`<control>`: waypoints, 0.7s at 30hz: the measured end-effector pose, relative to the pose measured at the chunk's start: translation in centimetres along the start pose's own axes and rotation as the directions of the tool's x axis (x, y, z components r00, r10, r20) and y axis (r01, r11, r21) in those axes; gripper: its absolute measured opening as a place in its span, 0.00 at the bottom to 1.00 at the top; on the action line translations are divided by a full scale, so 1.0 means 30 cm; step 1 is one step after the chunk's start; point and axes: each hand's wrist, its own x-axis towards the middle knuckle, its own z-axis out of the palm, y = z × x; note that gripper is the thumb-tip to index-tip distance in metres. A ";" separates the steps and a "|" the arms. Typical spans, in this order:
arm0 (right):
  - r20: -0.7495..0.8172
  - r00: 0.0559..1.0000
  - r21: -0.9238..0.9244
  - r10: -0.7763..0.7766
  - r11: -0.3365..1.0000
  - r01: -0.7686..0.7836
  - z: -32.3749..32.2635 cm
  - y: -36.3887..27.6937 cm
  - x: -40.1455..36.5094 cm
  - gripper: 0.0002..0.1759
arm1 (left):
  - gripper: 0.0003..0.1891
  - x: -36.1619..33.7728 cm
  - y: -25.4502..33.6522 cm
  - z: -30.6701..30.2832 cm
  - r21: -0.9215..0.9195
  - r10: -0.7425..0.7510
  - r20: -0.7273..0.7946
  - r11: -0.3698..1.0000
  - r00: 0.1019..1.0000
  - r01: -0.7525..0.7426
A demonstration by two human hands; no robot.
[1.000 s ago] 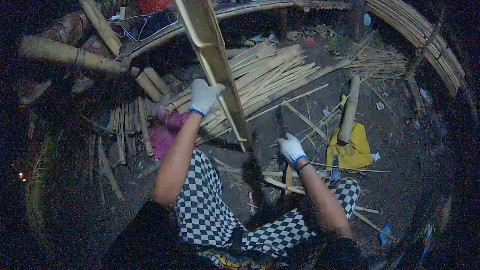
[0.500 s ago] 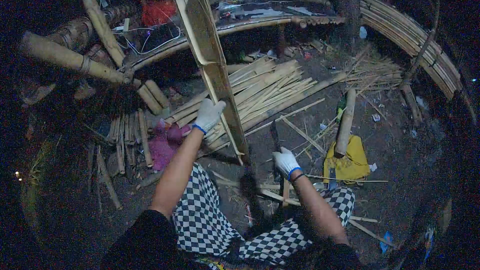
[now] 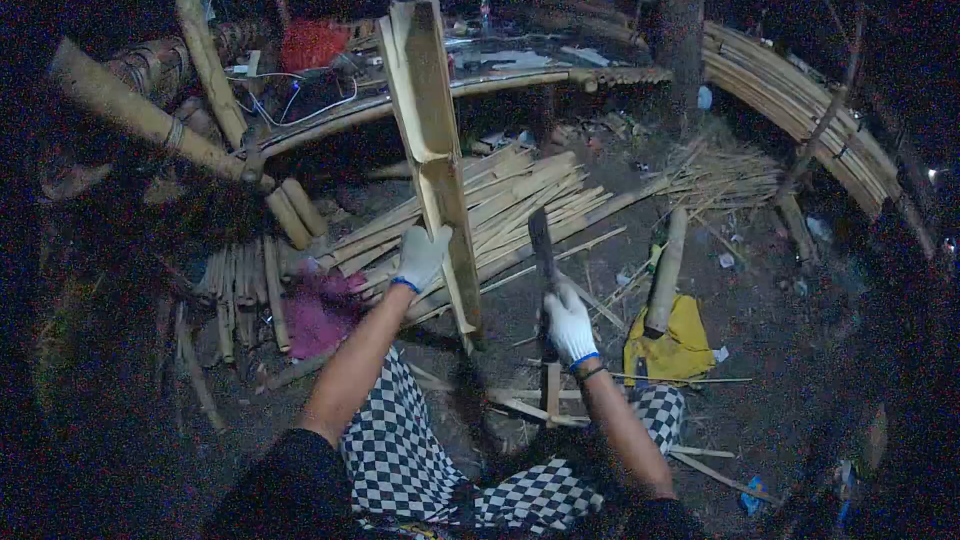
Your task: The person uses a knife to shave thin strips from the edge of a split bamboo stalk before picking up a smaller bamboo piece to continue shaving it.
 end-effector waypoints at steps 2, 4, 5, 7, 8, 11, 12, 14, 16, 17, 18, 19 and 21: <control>-0.041 0.958 -0.149 -0.284 0.950 0.276 0.003 -0.152 -0.016 0.14 | 0.21 -0.027 0.131 -0.077 0.002 -0.142 0.149 0.990 0.979 0.143; -0.066 0.763 -0.385 -0.643 0.722 0.575 0.046 -0.343 -0.055 0.14 | 0.25 -0.022 0.078 -0.005 -0.056 -0.029 0.054 0.998 0.998 0.032; -0.055 0.693 -0.422 -0.719 0.645 0.636 0.070 -0.463 -0.088 0.14 | 0.28 -0.019 0.036 0.040 -0.095 0.073 -0.045 0.992 0.996 -0.077; -0.025 0.725 -0.359 -0.688 0.683 0.636 0.116 -0.667 -0.124 0.13 | 0.28 -0.039 0.025 0.063 -0.074 0.083 -0.055 0.993 0.995 -0.087; -0.014 0.700 -0.360 -0.714 0.656 0.663 0.148 -0.763 -0.144 0.13 | 0.25 -0.054 0.062 0.045 -0.067 -0.011 0.060 0.998 0.998 0.015; 0.039 0.501 -0.495 -0.865 0.418 0.761 0.213 -0.969 -0.120 0.14 | 0.18 -0.121 0.226 -0.055 -0.078 -0.121 0.237 0.987 0.964 0.143; 0.073 0.510 -0.497 -0.857 0.412 0.764 0.229 -1.025 -0.110 0.15 | 0.17 -0.112 0.166 0.014 -0.132 0.034 0.125 0.991 0.992 -0.018; 0.139 0.524 -0.581 -0.841 0.359 0.730 0.246 -1.104 -0.071 0.16 | 0.14 -0.110 0.131 0.057 -0.203 0.226 -0.025 0.953 0.974 -0.226; 0.203 0.494 -0.656 -0.845 0.257 0.709 0.262 -1.143 -0.027 0.14 | 0.13 -0.120 0.169 0.034 -0.123 0.148 0.086 0.983 0.985 -0.137; 0.197 0.493 -0.661 -0.847 0.257 0.705 0.264 -1.144 -0.017 0.14 | 0.13 -0.123 0.189 0.019 -0.027 0.053 0.178 0.998 0.983 -0.049; 0.230 0.546 -0.711 -0.806 0.243 0.659 0.282 -1.156 -0.030 0.15 | 0.14 -0.126 0.192 0.019 -0.141 0.158 0.072 0.979 0.985 -0.146; 0.258 0.598 -0.758 -0.759 0.224 0.612 0.290 -1.165 -0.040 0.16 | 0.14 -0.130 0.194 0.019 -0.144 0.163 0.074 0.978 0.984 -0.151; 0.280 0.517 -0.760 -0.809 0.142 0.634 0.290 -1.157 0.012 0.16 | 0.15 -0.134 0.200 0.006 0.001 0.068 0.139 0.998 0.988 -0.069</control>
